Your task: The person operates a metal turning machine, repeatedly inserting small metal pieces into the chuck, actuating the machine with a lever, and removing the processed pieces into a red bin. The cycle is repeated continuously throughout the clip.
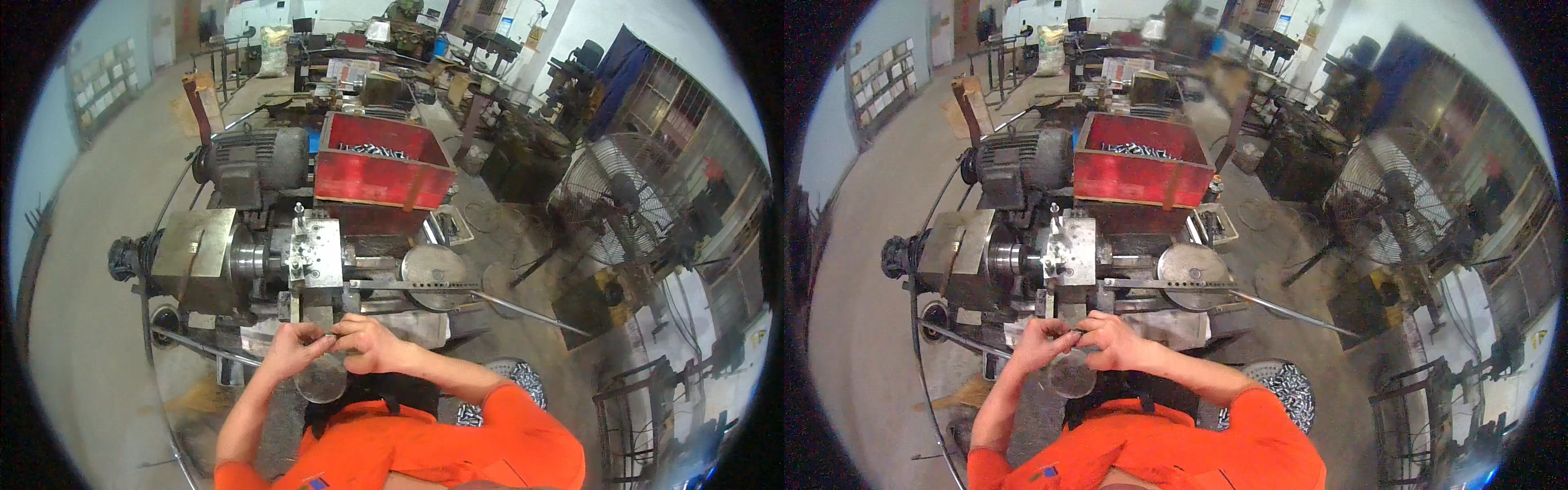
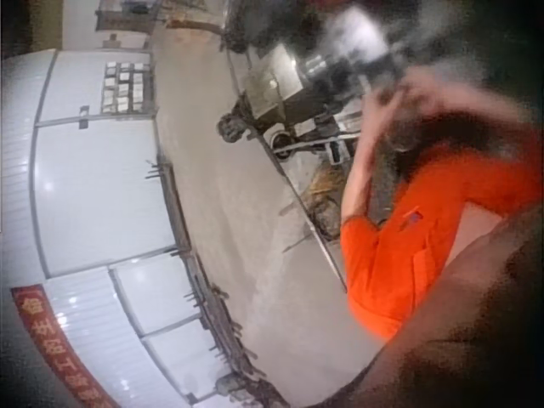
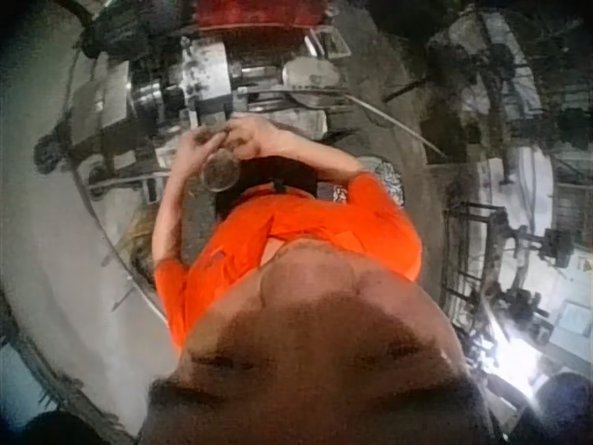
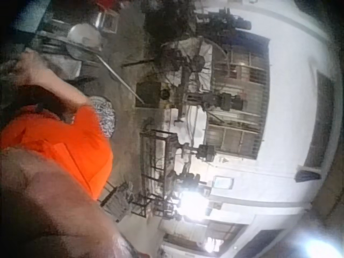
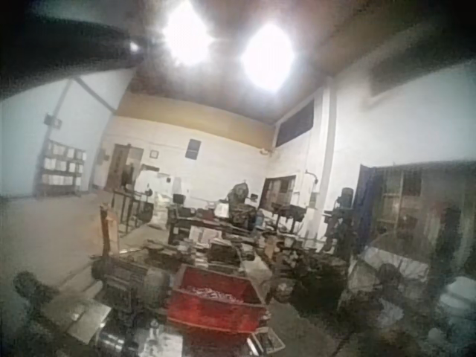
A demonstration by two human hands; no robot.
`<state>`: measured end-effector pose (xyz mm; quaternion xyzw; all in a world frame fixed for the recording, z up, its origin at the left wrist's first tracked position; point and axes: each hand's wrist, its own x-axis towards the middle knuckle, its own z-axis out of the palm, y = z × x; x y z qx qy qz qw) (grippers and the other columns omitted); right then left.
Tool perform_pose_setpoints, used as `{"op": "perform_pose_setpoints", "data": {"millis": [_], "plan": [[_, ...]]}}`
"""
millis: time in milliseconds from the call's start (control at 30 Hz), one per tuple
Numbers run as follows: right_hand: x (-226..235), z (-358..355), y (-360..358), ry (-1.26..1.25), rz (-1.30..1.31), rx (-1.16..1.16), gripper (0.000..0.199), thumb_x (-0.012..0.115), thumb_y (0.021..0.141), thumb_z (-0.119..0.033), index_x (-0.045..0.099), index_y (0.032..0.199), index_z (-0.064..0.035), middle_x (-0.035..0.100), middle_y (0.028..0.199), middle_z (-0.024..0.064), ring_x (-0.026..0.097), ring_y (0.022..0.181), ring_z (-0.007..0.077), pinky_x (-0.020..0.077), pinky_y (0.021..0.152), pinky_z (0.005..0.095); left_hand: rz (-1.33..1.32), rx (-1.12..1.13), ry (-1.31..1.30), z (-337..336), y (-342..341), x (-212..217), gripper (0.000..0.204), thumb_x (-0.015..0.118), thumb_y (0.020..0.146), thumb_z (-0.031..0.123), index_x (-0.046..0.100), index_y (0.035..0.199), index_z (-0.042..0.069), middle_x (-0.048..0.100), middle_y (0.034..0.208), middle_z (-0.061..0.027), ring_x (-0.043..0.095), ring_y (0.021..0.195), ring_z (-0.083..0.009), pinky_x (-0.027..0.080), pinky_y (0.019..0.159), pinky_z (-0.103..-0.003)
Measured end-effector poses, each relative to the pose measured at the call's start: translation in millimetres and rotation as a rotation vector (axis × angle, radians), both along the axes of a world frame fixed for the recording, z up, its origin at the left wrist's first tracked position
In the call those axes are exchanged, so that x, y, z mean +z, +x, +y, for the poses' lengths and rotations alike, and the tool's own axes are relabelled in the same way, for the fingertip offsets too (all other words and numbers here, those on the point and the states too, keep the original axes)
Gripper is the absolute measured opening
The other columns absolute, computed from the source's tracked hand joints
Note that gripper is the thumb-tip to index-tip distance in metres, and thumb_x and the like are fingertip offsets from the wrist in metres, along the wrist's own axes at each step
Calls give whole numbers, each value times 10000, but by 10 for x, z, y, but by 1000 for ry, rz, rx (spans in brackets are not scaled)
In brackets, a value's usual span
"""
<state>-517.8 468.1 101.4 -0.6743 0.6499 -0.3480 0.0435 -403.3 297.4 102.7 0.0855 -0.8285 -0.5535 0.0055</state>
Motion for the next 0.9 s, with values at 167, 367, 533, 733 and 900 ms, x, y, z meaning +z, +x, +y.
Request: {"op": "perform_pose_setpoints", "data": {"millis": [167,367,533,733,900], "plan": [[206,-285,-175,45,122,79,270,631,537,-187,671,754,-31,600,944,160,548,870,324,464,749,404,-20,130,-268,-618,497,356,246,651,802,201,651,975,26,668,833,-136,622,689,-187,487,662,-314],[365,-815,-572,6,219,-55,242,620,553,-168,688,763,-67,638,882,126,589,832,313,493,685,408,-134,830,-596,-1614,1987,88,227,529,809,16,621,1015,-10,637,783,-198,625,663,-261,474,631,-354],[192,-1430,-712,183,352,-211,226,586,533,-204,685,686,-71,631,794,124,552,827,340,476,708,417,-207,905,-356,-1714,2941,-461,307,563,829,82,577,1122,-6,602,710,-63,548,641,-110,434,581,-258],[133,-1878,-656,457,168,-284,291,612,541,-181,680,758,0,624,804,261,618,846,374,509,765,408,-175,1063,42,-1236,2780,-640,291,653,791,162,534,1006,5,555,674,-44,519,587,-142,440,549,-300],[152,-1895,-674,424,158,-288,232,635,547,-146,675,733,-13,648,782,209,648,780,334,532,707,381,-230,1042,-84,-1545,2965,-987,344,656,763,107,504,1049,-8,566,787,-99,557,641,-155,455,536,-288]]}}
